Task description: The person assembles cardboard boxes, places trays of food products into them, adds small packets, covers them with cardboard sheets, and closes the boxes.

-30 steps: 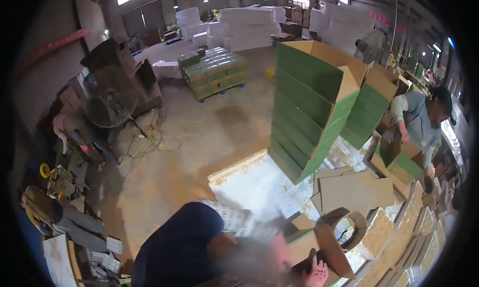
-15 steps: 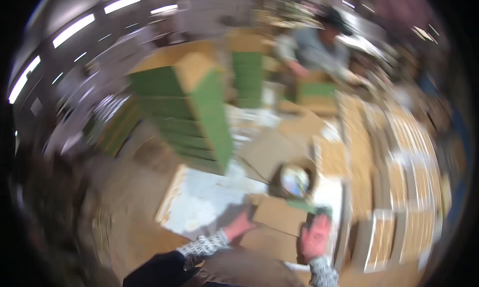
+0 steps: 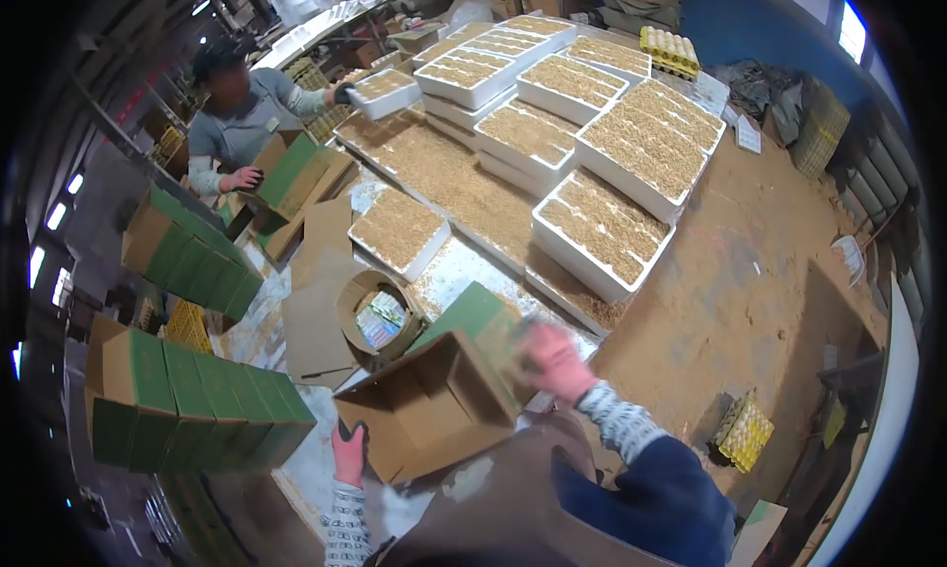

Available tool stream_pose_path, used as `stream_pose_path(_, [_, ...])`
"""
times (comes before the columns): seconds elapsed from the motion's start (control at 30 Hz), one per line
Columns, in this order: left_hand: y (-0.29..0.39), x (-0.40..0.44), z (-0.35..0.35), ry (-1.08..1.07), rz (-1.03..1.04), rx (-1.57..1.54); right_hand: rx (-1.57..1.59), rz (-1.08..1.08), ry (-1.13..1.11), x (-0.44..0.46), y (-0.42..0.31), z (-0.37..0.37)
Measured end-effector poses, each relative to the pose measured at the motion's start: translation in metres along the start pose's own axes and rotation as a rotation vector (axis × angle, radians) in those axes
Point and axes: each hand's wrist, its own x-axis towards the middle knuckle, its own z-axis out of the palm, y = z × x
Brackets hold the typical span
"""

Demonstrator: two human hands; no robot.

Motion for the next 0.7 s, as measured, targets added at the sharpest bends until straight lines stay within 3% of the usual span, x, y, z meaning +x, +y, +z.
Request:
stream_pose_path(0.03, [-0.003, 0.008, 0.006, -0.081, 0.0, 0.053, -0.047, 0.3, 0.302, 0.001, 0.011, -0.018])
stream_pose_path(0.1, [-0.027, 0.017, 0.018, 0.002, -0.107, -0.1, 0.074, 0.827, 0.986, -0.005, 0.07, -0.017])
stream_pose_path(0.13, [-0.035, 0.018, 0.021, 0.037, -0.162, -0.173, 0.445, 0.967, 0.988, -0.015, 0.119, -0.024])
stream_pose_path(0.2, [-0.009, 0.016, 0.027, 0.134, -0.175, -0.249, 1.443, 0.935, 0.918, -0.02, 0.17, -0.04])
stream_pose_path(0.27, [-0.008, 0.016, 0.028, 0.174, -0.165, -0.279, 0.85, 0.829, 0.841, -0.006, 0.181, -0.032])
stream_pose_path(0.3, [-0.023, 0.022, 0.023, 0.156, -0.144, -0.261, 0.876, 0.848, 0.798, -0.015, 0.193, -0.026])
stream_pose_path(0.4, [-0.024, 0.027, 0.017, 0.095, -0.179, -0.328, 0.954, 1.051, 0.811, -0.006, 0.116, -0.062])
stream_pose_path(0.43, [-0.019, 0.026, 0.016, 0.083, -0.213, -0.369, 1.154, 1.094, 0.823, -0.011, 0.102, -0.065])
stream_pose_path(0.5, [-0.01, 0.025, 0.015, -0.018, -0.202, -0.414, 1.21, 1.041, 0.878, -0.02, 0.076, -0.066])
stream_pose_path(0.57, [0.001, 0.028, 0.019, -0.03, -0.145, -0.399, 0.864, 0.765, 0.616, -0.036, 0.056, -0.062])
stream_pose_path(0.63, [-0.017, 0.037, 0.031, 0.088, -0.069, -0.284, 0.829, 0.666, 0.431, -0.025, 0.021, -0.078])
stream_pose_path(0.7, [-0.017, 0.045, 0.034, 0.114, -0.056, -0.15, 1.069, 0.765, 0.301, 0.012, -0.042, -0.1])
